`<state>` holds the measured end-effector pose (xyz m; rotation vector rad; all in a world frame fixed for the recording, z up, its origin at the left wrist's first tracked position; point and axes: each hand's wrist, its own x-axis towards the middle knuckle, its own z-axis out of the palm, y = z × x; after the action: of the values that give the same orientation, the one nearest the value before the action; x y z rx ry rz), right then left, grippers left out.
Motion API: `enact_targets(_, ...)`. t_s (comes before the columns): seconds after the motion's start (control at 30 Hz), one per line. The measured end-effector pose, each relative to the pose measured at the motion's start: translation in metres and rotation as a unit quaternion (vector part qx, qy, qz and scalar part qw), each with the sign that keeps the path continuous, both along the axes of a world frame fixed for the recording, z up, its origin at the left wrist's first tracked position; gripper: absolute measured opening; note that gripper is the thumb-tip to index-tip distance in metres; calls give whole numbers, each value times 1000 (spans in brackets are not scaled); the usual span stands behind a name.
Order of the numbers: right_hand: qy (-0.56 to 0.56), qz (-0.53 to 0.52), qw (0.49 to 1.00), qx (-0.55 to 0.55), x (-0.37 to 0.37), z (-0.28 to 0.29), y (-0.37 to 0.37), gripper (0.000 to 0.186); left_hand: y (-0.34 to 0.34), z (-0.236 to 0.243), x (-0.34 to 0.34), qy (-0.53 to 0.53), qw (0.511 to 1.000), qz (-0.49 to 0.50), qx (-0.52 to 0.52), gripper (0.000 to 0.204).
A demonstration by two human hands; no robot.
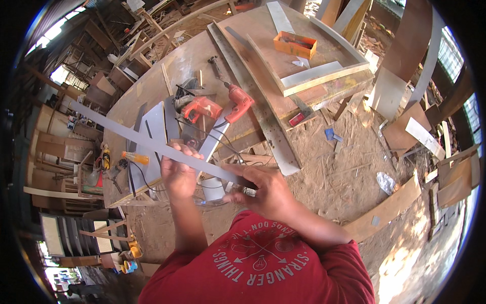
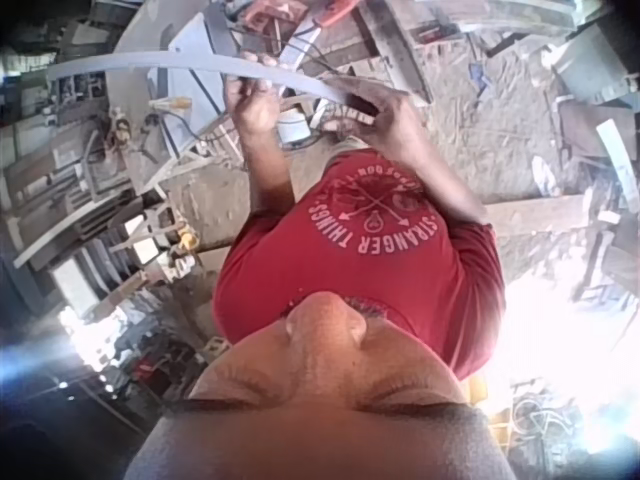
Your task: The person handles various wooden strips, using a circular saw to cut pieces on a workbench and measuring them with a speed square and ruler.
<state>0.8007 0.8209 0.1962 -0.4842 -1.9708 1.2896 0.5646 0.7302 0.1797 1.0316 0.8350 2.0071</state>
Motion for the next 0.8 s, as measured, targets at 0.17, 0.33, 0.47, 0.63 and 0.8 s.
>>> enact_targets(0.17, -8, 7, 996, -89, 19, -9, -6, 46, -11, 9, -24, 10, 999, -18, 34, 44)
enact_targets(0.33, 43, -24, 999, 5, 26, -21, -11, 40, -16, 9, -29, -7, 998, -3, 66, 50)
enact_targets(0.47, 76, -32, 996, 17, 26, -22, -13, 35, -18, 8, -30, -20, 997, -3, 78, 52)
enact_targets(0.63, 42, -25, 999, 22, 28, -15, -14, 37, -24, 11, -29, -16, 998, -10, 68, 54)
enact_targets(0.8, 62, 37, 996, -59, 31, -18, -18, 44, -32, 9, -30, -12, 998, -21, 60, 57)
